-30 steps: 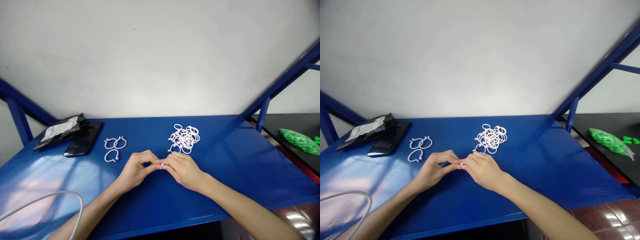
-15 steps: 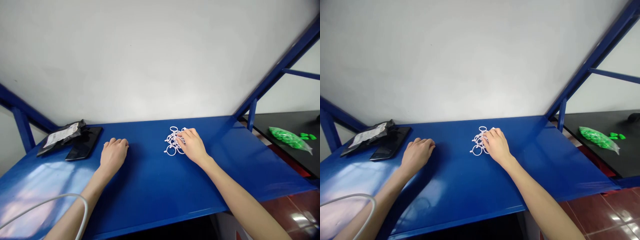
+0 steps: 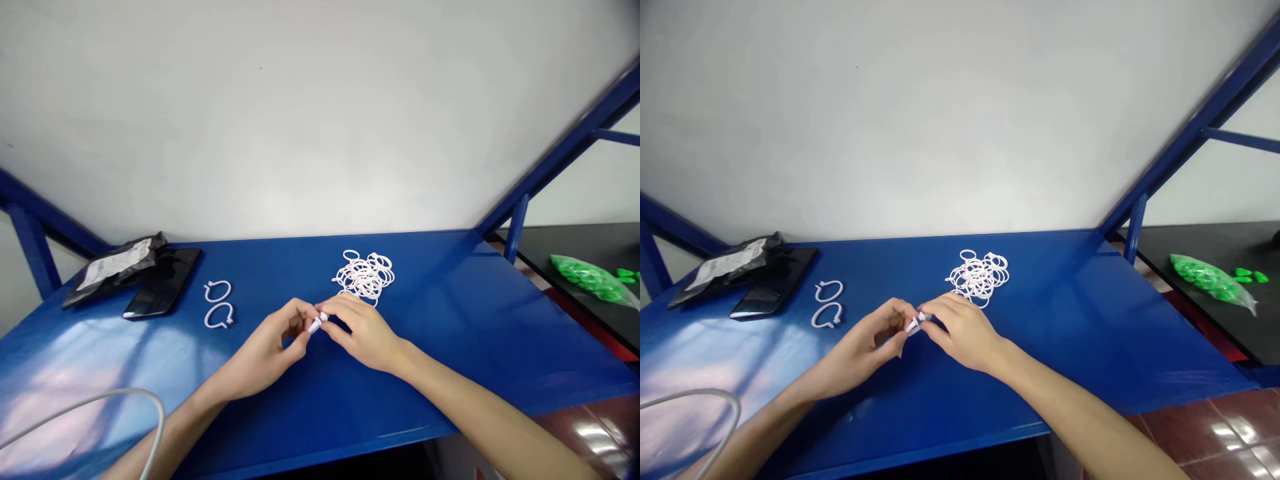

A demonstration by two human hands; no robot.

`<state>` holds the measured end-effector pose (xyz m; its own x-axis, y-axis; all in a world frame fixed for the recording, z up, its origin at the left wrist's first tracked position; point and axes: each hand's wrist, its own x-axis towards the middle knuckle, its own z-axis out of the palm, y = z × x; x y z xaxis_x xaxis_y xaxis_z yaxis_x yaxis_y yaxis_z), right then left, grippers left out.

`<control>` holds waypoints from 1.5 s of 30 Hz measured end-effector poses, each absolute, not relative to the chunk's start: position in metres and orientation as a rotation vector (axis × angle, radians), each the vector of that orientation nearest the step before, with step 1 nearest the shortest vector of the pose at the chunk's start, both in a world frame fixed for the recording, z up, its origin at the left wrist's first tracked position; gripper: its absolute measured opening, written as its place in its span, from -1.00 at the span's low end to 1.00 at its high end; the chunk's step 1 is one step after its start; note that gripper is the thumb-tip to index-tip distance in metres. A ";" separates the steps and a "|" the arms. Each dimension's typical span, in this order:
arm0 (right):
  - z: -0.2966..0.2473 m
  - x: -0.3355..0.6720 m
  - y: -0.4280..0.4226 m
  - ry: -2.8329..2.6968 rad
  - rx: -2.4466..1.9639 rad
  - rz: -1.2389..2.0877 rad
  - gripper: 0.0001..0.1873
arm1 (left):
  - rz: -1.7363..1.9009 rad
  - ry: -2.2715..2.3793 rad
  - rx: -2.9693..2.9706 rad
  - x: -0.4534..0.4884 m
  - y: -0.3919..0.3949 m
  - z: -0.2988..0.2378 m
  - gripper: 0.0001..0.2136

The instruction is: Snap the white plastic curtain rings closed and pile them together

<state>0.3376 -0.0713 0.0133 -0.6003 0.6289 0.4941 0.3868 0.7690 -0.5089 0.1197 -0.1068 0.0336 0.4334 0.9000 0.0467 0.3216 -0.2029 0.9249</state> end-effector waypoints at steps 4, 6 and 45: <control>0.012 0.337 -0.074 -2.278 -0.749 0.527 -0.79 | 0.812 1.016 1.619 0.126 -0.110 0.031 -0.91; 0.013 0.337 -0.076 -2.256 -0.778 0.565 -0.80 | 0.850 1.041 1.594 0.126 -0.108 0.029 -0.92; 0.018 0.346 -0.061 -2.239 -0.865 0.166 -0.80 | 1.139 1.508 2.353 0.099 -0.083 0.021 -0.83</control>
<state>0.3462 -0.0609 0.0177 -0.5162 0.6288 0.5814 0.5362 0.7667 -0.3531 0.0987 -0.0826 0.0212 0.2189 0.8226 0.5248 0.7297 -0.4951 0.4716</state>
